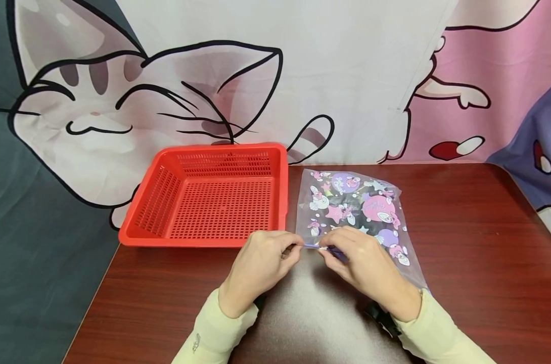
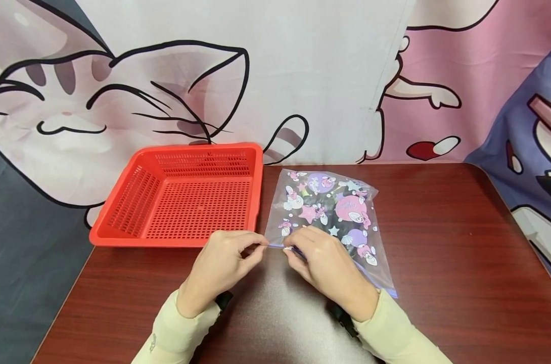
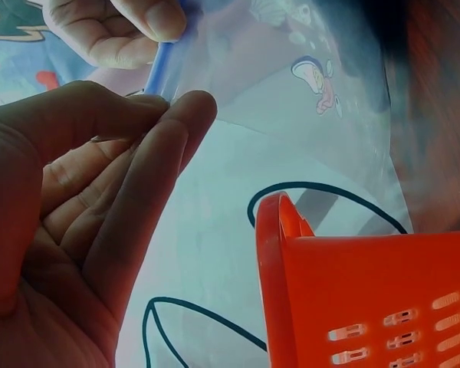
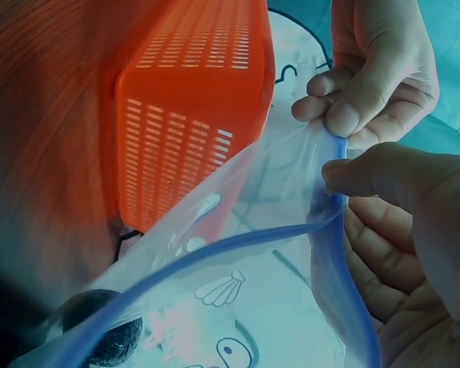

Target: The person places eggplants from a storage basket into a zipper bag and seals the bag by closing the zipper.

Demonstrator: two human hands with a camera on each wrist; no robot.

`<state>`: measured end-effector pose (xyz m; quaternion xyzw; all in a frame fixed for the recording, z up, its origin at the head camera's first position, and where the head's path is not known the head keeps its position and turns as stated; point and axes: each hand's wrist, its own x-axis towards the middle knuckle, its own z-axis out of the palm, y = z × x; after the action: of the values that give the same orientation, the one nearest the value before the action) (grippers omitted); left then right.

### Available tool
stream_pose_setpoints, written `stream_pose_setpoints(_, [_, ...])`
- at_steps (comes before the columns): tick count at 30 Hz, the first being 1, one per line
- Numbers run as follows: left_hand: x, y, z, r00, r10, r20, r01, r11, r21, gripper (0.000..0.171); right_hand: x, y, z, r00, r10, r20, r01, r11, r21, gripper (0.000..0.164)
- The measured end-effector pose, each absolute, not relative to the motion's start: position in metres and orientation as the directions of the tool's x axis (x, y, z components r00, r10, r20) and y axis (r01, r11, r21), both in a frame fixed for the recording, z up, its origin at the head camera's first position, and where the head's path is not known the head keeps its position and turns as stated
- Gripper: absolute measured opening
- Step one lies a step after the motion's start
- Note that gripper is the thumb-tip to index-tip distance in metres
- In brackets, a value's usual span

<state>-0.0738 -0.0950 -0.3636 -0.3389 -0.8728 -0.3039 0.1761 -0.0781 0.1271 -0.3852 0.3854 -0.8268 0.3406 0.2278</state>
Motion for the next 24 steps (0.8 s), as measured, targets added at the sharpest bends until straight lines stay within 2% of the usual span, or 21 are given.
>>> stream_pose_setpoints(5, [-0.073,-0.095,-0.364,-0.705,0.488,0.515,0.702,0.587,0.403,0.010,-0.078,0.129,-0.385,-0.568,-0.485,0.665,-0.810,0.474,-0.346,0.006])
stream_pose_setpoints(10, [-0.073,-0.096,-0.363,-0.701,0.488,0.520,0.704,0.590,0.395,0.010,-0.078,0.132,-0.385,-0.559,-0.489,0.670,-0.815,0.474,-0.334,0.010])
stream_pose_setpoints(14, [-0.073,-0.096,-0.363,-0.700,0.490,0.519,0.705,0.590,0.395,0.010,-0.079,0.134,-0.387,-0.553,-0.493,0.672,-0.820,0.464,-0.335,0.004])
stream_pose_setpoints(21, [-0.073,-0.095,-0.364,-0.698,0.493,0.520,0.708,0.584,0.397,0.010,-0.079,0.137,-0.387,-0.556,-0.489,0.672,-0.817,0.470,-0.333,0.003])
stream_pose_setpoints(24, [-0.074,-0.095,-0.363,-0.695,0.494,0.523,0.711,0.580,0.397,0.010,-0.079,0.138,-0.388,-0.558,-0.485,0.673,-0.815,0.472,-0.335,0.008])
